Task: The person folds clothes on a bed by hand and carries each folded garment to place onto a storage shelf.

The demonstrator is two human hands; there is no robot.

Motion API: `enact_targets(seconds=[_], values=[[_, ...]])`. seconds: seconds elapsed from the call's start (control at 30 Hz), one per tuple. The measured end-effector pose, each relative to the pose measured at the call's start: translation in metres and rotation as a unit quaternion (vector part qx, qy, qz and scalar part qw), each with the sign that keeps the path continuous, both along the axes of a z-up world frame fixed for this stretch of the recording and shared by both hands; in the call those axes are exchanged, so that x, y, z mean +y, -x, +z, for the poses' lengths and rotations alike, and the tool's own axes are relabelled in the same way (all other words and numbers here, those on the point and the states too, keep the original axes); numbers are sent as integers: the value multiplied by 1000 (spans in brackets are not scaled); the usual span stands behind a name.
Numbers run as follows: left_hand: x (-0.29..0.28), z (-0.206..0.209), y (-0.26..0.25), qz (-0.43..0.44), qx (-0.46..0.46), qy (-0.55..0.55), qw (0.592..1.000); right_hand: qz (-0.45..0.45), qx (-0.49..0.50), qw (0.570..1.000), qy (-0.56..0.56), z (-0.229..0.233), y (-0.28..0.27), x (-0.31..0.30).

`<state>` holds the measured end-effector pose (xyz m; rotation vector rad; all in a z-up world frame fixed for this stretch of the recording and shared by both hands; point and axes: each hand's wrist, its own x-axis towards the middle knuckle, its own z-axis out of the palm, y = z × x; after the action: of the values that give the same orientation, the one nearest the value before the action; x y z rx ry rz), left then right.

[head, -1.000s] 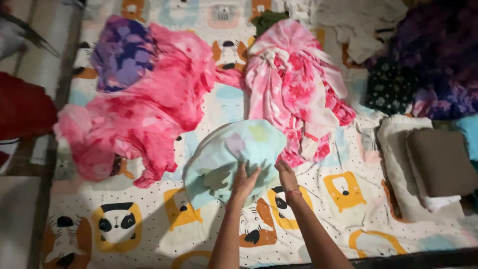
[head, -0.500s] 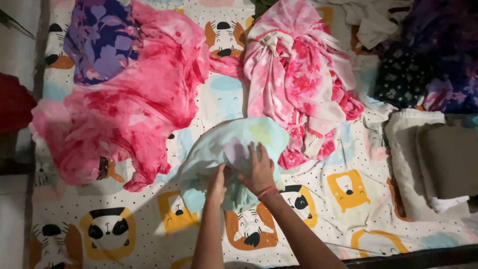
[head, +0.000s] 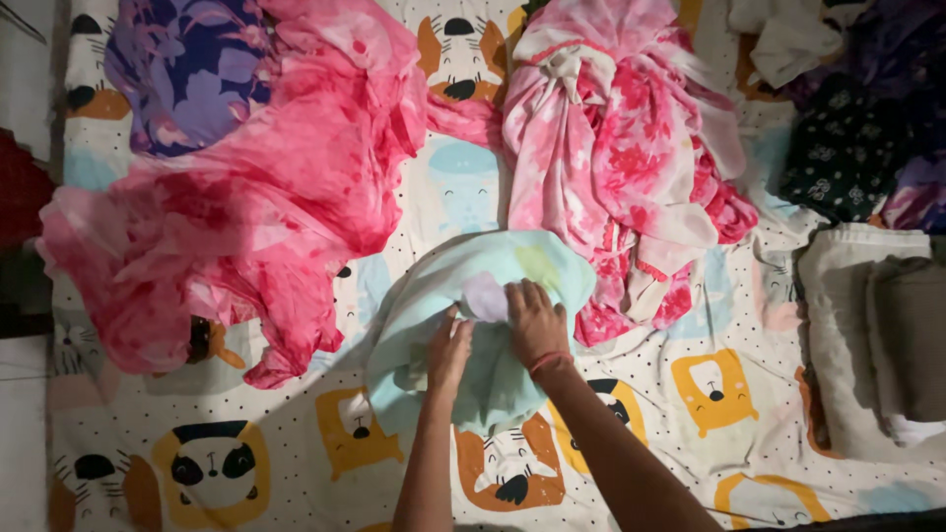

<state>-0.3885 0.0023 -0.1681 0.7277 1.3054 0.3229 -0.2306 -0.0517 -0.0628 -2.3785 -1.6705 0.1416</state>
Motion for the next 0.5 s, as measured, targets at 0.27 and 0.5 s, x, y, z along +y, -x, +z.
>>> enact_targets(seconds=[0.27,0.5], values=[[21,89,21,-146,390,-270,868,-78,127,986,74,32,-23,22],[13,51,41,-276,325,-361,829,-82,157,984,6,44,0,0]])
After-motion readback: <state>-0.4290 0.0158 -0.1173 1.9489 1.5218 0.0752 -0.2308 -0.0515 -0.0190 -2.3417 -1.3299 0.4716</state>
